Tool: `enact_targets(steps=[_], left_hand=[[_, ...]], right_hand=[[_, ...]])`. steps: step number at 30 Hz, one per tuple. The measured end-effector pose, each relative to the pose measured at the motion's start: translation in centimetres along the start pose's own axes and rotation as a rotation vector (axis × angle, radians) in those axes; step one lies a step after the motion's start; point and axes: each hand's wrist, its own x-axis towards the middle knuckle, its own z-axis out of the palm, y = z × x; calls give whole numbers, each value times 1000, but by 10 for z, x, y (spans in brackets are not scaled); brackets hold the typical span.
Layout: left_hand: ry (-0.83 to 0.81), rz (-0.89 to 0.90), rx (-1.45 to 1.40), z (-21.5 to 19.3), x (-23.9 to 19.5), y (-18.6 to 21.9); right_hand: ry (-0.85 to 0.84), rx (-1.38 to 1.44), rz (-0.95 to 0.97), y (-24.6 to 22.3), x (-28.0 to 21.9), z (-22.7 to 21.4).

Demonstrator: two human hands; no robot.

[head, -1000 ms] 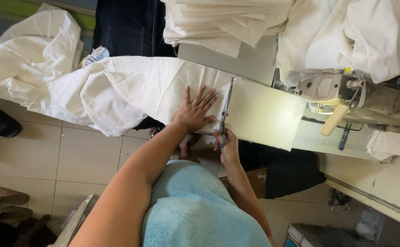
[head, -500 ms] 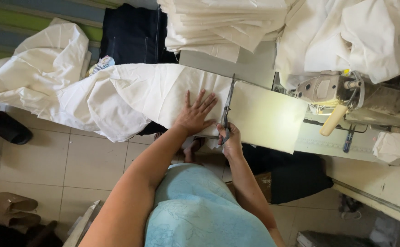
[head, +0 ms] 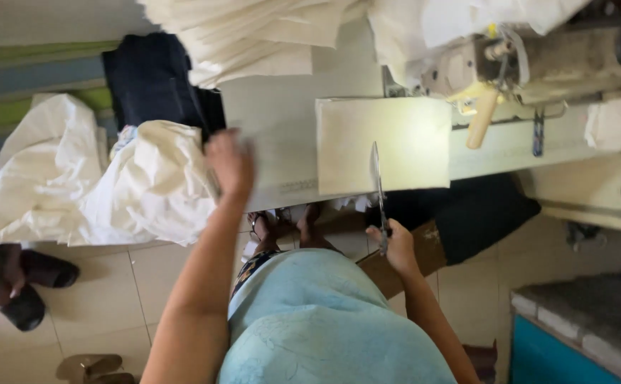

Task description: The person is measuring, folding, and cutting pieces of white fabric using scissors at a workstation in a garment factory.

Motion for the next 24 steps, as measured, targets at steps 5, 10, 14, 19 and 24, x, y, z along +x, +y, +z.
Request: enact_targets(steps=[5, 10, 14, 19, 24], left_hand=[[-404, 206, -189, 6, -55, 145], [-535, 37, -494, 41, -48, 99], [-757, -168, -504, -47, -4, 69], [-484, 995, -100, -104, -6, 130], [-708, 1034, -196, -64, -45, 106]], right_hand=[[2, -171, -77, 0, 1, 16], [-113, 217, 43, -1, -9, 20], [-82, 333, 28, 52, -31, 9], [-275, 410, 83, 121, -69, -11], [-342, 396, 109, 156, -89, -6]])
